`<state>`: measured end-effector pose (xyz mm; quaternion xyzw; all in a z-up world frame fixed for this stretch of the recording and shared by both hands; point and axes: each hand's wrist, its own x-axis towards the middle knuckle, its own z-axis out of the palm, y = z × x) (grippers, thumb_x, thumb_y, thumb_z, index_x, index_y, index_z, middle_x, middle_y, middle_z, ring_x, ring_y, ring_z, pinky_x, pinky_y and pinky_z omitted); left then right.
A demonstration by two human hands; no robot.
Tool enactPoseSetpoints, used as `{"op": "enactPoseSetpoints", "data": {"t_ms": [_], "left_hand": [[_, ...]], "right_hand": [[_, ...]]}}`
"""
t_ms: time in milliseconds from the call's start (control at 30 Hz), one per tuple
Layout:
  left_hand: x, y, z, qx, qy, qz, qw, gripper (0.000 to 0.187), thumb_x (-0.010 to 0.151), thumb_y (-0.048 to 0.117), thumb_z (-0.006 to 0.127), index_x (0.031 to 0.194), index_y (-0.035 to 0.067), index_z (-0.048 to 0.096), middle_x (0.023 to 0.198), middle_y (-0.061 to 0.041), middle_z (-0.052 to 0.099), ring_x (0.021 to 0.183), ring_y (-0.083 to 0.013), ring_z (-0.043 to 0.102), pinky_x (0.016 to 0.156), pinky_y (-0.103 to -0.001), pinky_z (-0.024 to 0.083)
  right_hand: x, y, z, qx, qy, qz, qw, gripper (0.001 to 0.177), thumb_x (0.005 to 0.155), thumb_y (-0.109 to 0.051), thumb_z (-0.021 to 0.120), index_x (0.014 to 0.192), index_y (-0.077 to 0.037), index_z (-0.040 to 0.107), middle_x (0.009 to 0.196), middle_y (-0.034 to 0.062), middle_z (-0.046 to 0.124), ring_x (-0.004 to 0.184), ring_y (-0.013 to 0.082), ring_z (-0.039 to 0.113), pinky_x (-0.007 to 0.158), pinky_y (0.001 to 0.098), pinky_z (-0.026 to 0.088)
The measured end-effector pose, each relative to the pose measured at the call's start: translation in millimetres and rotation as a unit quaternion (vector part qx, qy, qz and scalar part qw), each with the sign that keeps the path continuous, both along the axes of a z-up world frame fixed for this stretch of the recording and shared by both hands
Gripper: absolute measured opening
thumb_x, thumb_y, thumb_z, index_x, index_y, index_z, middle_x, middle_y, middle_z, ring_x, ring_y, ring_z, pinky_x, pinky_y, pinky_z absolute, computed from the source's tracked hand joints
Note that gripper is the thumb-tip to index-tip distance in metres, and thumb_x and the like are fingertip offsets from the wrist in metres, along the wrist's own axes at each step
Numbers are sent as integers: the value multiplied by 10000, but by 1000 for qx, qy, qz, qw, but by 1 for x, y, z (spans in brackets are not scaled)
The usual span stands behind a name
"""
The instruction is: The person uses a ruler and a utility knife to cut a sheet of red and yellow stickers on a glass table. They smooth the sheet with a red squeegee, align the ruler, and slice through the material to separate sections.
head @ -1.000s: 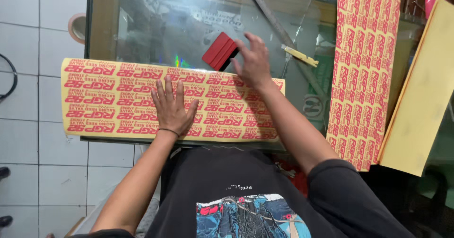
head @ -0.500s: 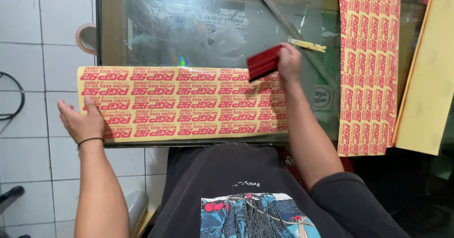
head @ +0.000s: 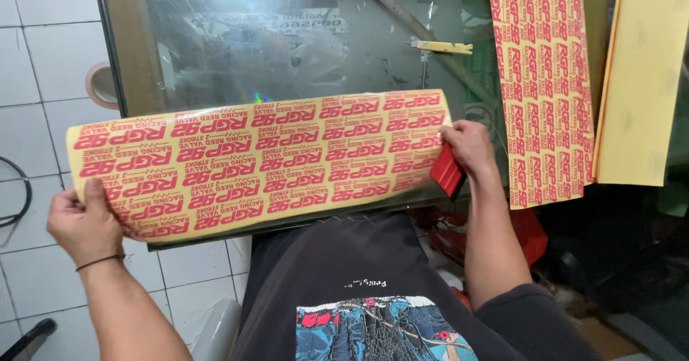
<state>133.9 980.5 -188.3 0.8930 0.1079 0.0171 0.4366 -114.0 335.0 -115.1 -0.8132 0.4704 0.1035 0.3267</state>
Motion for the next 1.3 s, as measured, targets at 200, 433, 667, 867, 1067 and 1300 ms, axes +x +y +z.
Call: {"op": "enactPoseSetpoints", "data": {"t_ms": [200, 433, 667, 867, 1067, 1300], "left_hand": [[38, -56, 28, -45, 25, -44, 998, 294, 1188, 279, 736, 1036, 66, 602, 986, -27, 684, 853, -101, 607, 682, -322, 520], [74, -66, -55, 188, -14, -101, 977, 390, 1090, 474, 723, 1032, 89, 689, 880, -76, 685, 810, -329, 640, 730, -497, 482], [-26, -196, 33, 18, -134, -171, 976, 483, 1108, 339, 775, 1325, -14, 527, 1150, -204, 465, 1055, -364, 559, 838, -425, 564], [-118, -297, 7, -407, 206, -317, 832, 436, 1037, 273, 653, 1348, 32, 467, 1177, -99, 597, 953, -214, 758, 777, -305, 648], [-73, -283, -2, -165, 95, -382, 904, 200, 991, 354, 741, 1042, 169, 684, 800, -52, 716, 749, -228, 737, 632, -372, 550], [-63, -284, -38, 249, -191, -396, 863, 652, 1083, 494, 426, 1596, 97, 357, 1663, -198, 279, 1545, -383, 214, 1245, -519, 126]], "right_hand": [[1, -43, 4, -41, -68, -19, 997, 244, 929, -294, 668, 816, -92, 746, 719, 9, 644, 659, 113, 516, 587, 341, 349], [16, -28, -4, -78, 13, -76, 994, 596, 1038, -616, 577, 1086, -47, 749, 1092, 130, 732, 976, 274, 671, 832, 459, 502], [11, 75, -1, 68, -220, -201, 952, 615, 992, -675, 660, 1000, -63, 727, 832, 71, 659, 817, 192, 648, 701, 317, 526], [62, 172, -2, 306, -415, -255, 818, 494, 954, -516, 718, 907, -35, 618, 704, 55, 643, 585, 125, 680, 512, 243, 546], [65, 161, 4, 312, -217, 256, 889, 324, 894, -282, 810, 947, 7, 672, 786, 102, 619, 764, 207, 583, 737, 345, 487], [124, 146, -24, -177, -367, 376, 832, 301, 1061, -185, 538, 1309, -128, 699, 1202, 129, 709, 1026, 328, 690, 861, 432, 517]]}}
